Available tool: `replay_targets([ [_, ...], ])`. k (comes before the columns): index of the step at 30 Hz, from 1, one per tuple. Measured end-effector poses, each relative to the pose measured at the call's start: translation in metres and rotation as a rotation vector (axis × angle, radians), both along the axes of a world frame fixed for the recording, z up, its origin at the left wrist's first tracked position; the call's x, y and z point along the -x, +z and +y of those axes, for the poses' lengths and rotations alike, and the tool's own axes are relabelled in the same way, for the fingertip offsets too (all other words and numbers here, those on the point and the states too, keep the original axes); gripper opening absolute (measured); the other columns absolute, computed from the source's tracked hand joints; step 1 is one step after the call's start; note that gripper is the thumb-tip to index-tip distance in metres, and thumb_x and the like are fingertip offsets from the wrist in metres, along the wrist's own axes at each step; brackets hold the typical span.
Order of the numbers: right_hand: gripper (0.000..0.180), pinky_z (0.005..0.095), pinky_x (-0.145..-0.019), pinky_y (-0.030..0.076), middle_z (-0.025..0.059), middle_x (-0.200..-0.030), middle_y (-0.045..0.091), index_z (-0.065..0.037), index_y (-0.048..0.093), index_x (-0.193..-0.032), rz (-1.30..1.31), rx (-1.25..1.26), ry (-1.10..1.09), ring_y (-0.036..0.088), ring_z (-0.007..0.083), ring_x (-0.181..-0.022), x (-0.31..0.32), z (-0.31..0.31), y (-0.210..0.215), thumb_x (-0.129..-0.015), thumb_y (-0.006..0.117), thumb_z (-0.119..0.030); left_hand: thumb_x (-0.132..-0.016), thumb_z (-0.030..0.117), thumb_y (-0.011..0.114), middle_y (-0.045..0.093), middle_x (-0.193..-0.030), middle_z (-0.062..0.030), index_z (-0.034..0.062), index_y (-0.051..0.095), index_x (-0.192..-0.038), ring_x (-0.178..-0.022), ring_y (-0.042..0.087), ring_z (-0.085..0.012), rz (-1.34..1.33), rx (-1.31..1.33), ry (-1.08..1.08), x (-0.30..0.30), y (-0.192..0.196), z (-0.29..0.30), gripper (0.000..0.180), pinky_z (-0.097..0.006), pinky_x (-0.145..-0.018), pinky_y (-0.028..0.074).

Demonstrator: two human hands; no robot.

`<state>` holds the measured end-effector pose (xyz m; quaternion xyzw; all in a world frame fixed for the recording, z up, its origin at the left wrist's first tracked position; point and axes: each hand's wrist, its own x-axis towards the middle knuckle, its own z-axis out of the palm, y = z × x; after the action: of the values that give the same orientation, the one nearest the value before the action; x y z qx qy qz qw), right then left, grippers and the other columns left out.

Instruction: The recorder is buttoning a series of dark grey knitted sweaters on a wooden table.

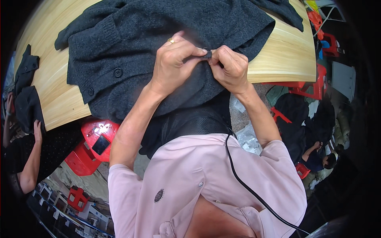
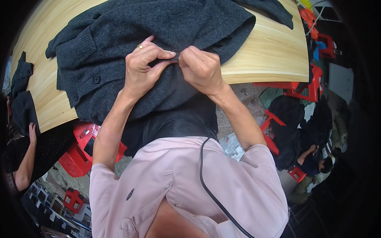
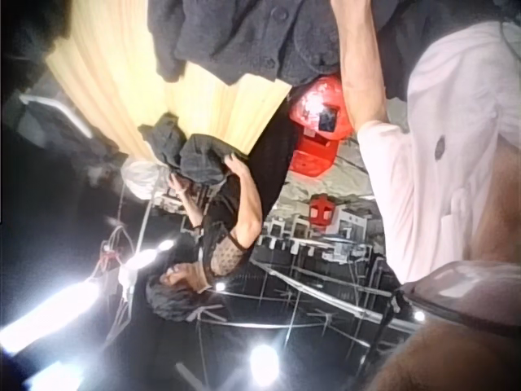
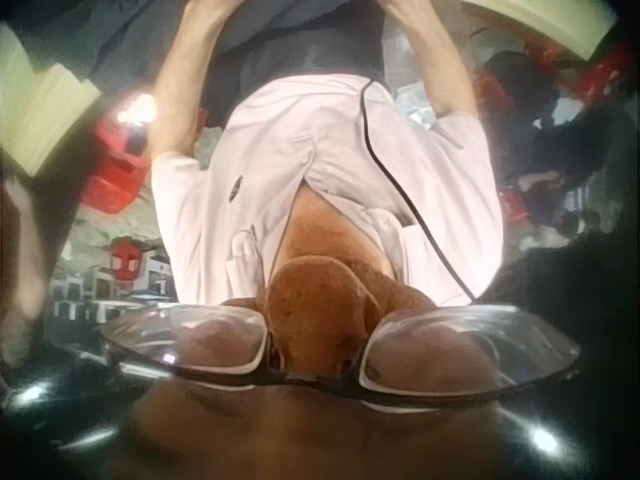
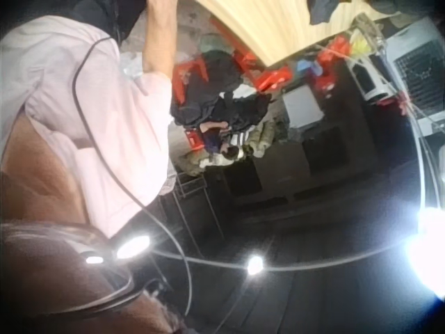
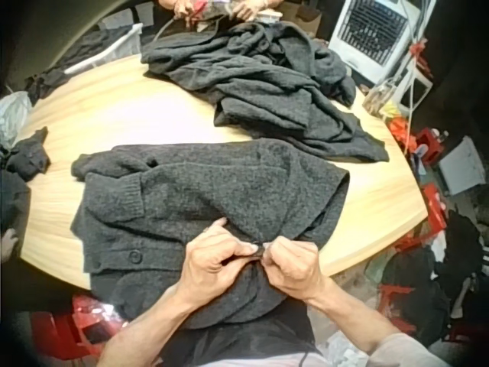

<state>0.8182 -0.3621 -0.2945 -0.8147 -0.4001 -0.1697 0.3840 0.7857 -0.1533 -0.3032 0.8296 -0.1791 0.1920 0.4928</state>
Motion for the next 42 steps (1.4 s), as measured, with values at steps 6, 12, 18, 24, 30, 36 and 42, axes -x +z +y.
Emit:
replay_targets([
  [6, 0.019, 0.0386, -0.059, 0.056, 0.0104, -0.077, 0.065, -0.003, 0.064, -0.085, -0.053, -0.02, -0.144, 0.07, 0.0296, -0.065, 0.012, 0.018, -0.002, -0.079, 0.075, 0.011, -0.078, -0.011, 0.084, 0.08, -0.088, -0.0071, 0.0044, 0.081, -0.093, -0.088, 0.076, -0.0265, -0.105, -0.014, 0.102, -0.011, 0.005, -0.003, 0.022, -0.053, -0.106, 0.061],
  [12, 0.035, 0.0452, -0.101, 0.059, 0.0169, -0.121, 0.079, -0.001, 0.076, -0.123, 0.193, 0.083, -0.307, 0.076, 0.0374, -0.113, 0.021, 0.003, 0.003, -0.089, 0.082, 0.002, -0.084, 0.011, 0.077, 0.07, -0.095, -0.0118, 0.0061, 0.072, -0.103, -0.092, 0.07, -0.0352, -0.128, -0.416, -0.066, 0.003, 0.021, 0.012, 0.02, -0.047, -0.09, 0.055],
  [18, 0.086, 0.0536, -0.13, 0.035, 0.0319, -0.172, 0.039, -0.007, 0.052, -0.166, 0.43, 0.125, -0.379, 0.043, 0.0496, -0.157, 0.047, -0.007, 0.029, -0.091, 0.09, -0.024, -0.094, 0.044, 0.084, 0.066, -0.152, -0.0124, 0.0106, 0.069, -0.149, -0.147, 0.058, -0.0344, 0.04, -0.514, 0.112, 0.073, 0.055, 0.093, 0.066, -0.059, -0.127, 0.039],
  [24, 0.106, 0.0605, -0.118, 0.042, 0.0436, -0.173, 0.023, -0.026, 0.05, -0.17, 0.2, 0.534, 0.023, 0.047, 0.0607, -0.143, 0.007, 0.109, 0.02, -0.078, 0.099, -0.046, -0.094, 0.073, 0.072, 0.048, -0.171, -0.0182, 0.0245, 0.063, -0.161, -0.159, 0.039, -0.0456, 0.377, -0.61, 0.439, 0.152, 0.026, 0.156, 0.082, -0.066, -0.126, 0.03],
  [30, 0.085, 0.0736, -0.13, 0.028, 0.0278, -0.181, 0.028, -0.027, 0.051, -0.169, -0.154, 0.504, 0.32, 0.045, 0.0536, -0.155, -0.152, 0.291, 0.021, -0.093, 0.086, -0.044, -0.102, 0.065, 0.07, 0.037, -0.174, -0.0346, 0.0111, 0.043, -0.174, -0.156, 0.037, -0.0568, 0.429, -0.606, 0.995, 0.131, 0.031, 0.209, 0.094, -0.068, -0.124, 0.03],
  [36, 0.049, 0.0464, -0.1, 0.058, 0.0235, -0.136, 0.073, -0.001, 0.071, -0.14, 0.216, 0.103, 0.094, 0.072, 0.0399, -0.121, -0.163, 0.316, 0.057, -0.1, 0.084, -0.028, -0.104, 0.049, 0.076, 0.041, -0.175, -0.0267, 0.0105, 0.055, -0.167, -0.161, 0.034, -0.0517, 0.135, -0.534, 1.04, 0.086, 0.06, 0.24, 0.077, -0.064, -0.128, 0.03],
  [42, 0.016, 0.0366, -0.055, 0.048, 0.0113, -0.071, 0.069, -0.004, 0.074, -0.084, 0.066, 0.099, -0.124, 0.063, 0.0242, -0.056, 0.021, 0.061, 0.032, -0.091, 0.089, -0.005, -0.102, 0.044, 0.076, 0.034, -0.18, -0.0234, 0.0199, 0.066, -0.157, -0.163, 0.029, -0.0555, 0.288, -0.545, 0.737, 0.072, 0.003, 0.259, 0.061, -0.075, -0.13, 0.023],
])
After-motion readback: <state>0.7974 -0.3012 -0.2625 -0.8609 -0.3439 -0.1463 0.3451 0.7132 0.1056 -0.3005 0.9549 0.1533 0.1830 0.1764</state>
